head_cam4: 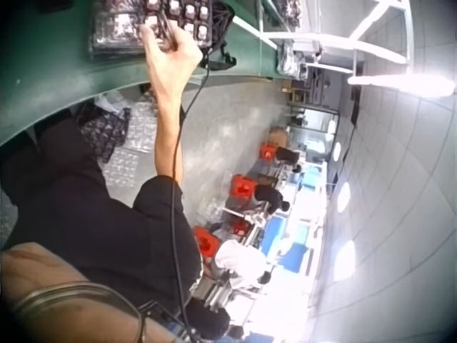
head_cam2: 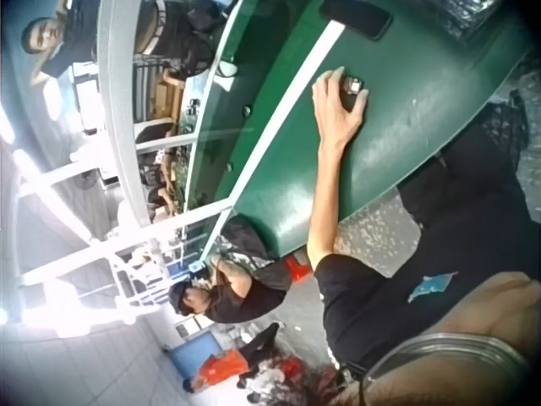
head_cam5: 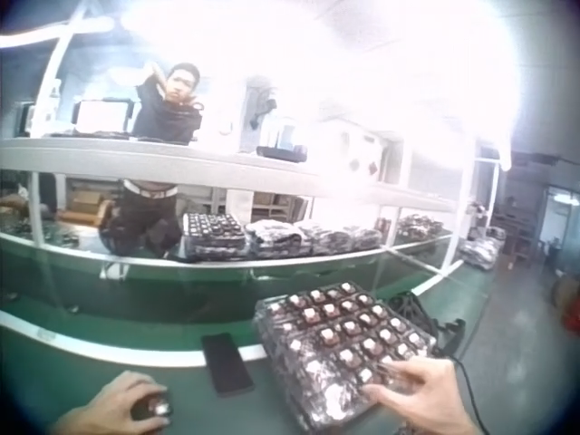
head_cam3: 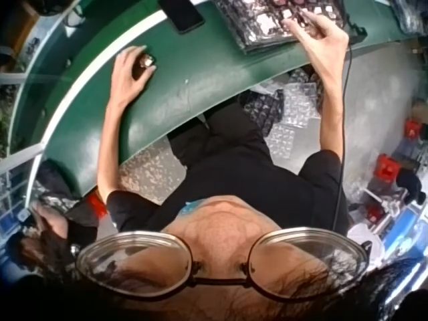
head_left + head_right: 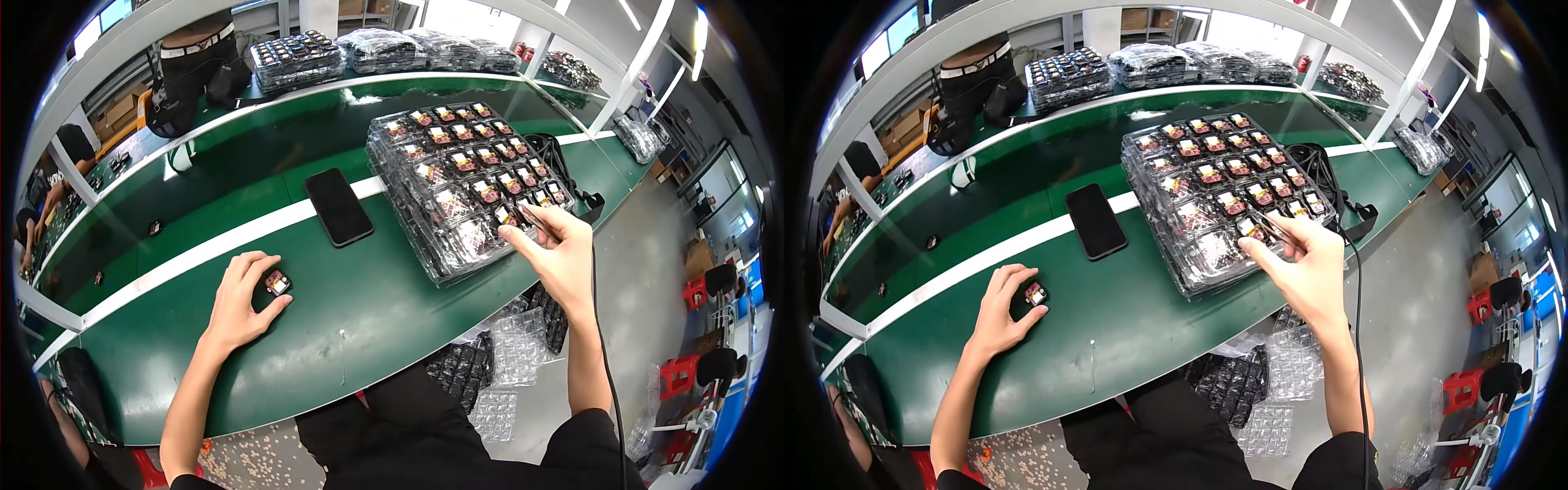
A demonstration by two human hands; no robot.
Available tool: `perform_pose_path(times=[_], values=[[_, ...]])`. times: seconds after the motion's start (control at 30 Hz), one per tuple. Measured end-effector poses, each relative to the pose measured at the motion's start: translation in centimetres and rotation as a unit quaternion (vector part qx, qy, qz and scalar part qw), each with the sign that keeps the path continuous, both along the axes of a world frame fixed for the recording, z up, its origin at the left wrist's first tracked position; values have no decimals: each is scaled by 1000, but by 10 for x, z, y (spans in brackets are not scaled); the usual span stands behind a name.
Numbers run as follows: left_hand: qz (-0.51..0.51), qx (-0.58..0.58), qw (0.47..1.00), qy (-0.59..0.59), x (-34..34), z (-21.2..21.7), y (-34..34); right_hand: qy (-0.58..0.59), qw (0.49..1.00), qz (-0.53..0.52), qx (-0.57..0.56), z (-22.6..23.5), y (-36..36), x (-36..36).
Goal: The recorder uses tweezers to assemble or repair small electronic devices at a workshop bench.
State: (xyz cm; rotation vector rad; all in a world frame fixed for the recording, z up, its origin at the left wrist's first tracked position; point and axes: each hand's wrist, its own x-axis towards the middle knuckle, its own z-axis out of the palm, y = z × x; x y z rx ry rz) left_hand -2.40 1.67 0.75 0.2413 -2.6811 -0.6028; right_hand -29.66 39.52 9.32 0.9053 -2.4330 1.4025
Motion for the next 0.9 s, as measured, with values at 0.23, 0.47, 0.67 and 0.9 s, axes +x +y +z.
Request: perform_pose_path(times=[0.23, 0.47, 0.67, 0.9], values=[[-76, 83, 994, 15, -2, -2, -8, -146, 979, 122, -72, 12, -16, 62], [30, 24, 999, -20, 6, -5, -4, -99, 929, 355, 36, -53, -143, 92], [-22, 59, 998, -5, 8, -16, -20, -185, 910, 370, -30, -88, -220, 78], [10, 57, 998, -6, 7, -17, -18, -251, 878, 402, -73, -123, -223, 72]])
